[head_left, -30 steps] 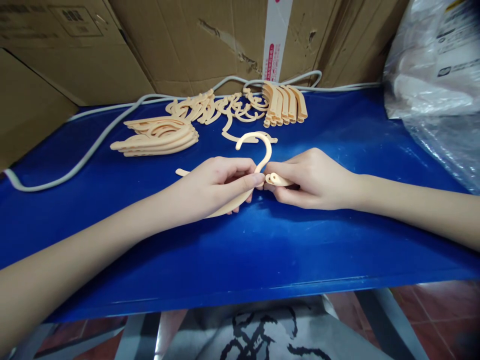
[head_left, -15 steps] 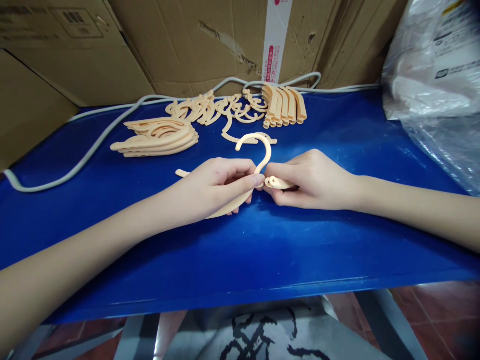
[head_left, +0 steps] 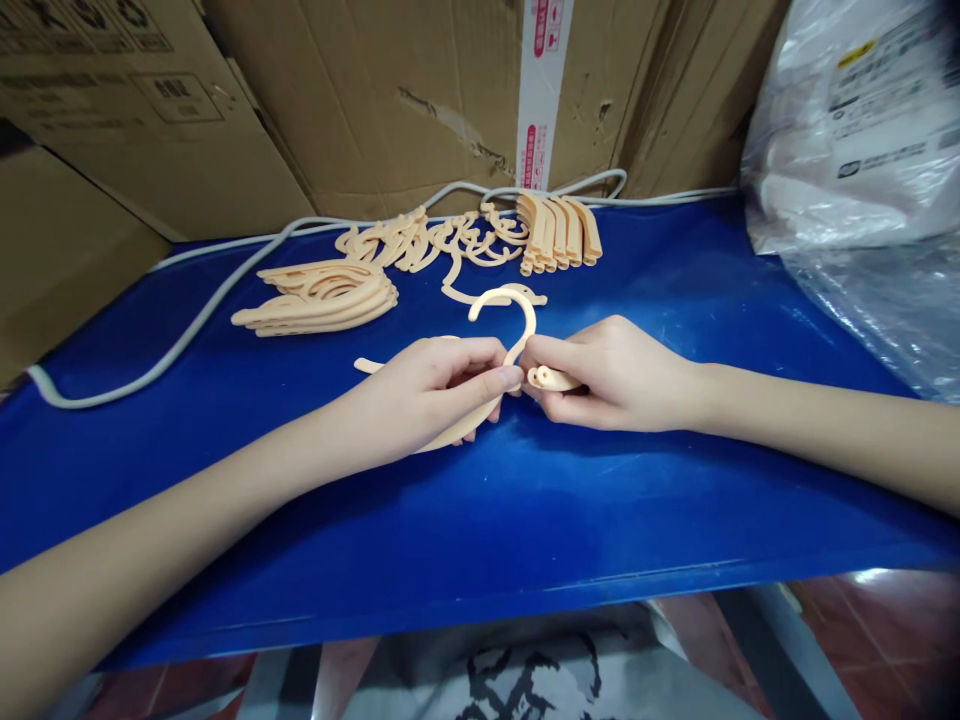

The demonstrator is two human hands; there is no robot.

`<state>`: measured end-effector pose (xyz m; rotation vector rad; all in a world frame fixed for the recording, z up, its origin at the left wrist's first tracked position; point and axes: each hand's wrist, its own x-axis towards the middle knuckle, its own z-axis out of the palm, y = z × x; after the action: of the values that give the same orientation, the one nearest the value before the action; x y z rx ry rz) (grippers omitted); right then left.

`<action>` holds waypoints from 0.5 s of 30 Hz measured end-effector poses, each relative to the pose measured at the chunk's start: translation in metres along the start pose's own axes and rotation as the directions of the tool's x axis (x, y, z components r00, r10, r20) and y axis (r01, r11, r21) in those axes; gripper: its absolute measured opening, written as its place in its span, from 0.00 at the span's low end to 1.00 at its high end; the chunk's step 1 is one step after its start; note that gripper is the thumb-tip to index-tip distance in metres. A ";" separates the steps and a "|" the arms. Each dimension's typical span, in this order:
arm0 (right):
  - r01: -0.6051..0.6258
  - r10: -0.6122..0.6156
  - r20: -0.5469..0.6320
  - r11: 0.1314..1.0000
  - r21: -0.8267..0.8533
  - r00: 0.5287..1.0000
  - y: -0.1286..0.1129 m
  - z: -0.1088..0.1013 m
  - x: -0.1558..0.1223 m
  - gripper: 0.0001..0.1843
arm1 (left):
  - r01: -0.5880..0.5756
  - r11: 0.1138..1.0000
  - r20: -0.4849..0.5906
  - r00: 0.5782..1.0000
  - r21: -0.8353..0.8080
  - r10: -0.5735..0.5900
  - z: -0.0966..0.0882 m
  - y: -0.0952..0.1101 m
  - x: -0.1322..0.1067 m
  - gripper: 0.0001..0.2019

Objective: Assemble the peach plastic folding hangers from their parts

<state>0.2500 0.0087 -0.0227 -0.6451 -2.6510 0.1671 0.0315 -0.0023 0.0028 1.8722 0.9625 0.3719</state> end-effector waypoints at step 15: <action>0.027 -0.023 -0.071 0.998 0.055 0.997 -0.003 -0.004 -0.003 0.12 | 0.026 1.000 0.010 1.000 -0.004 -0.026 0.001 0.001 0.001 0.17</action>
<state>0.2532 0.0047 -0.0199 -0.5886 -2.5762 0.2066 0.0330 -0.0026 0.0026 1.8548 0.9774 0.3481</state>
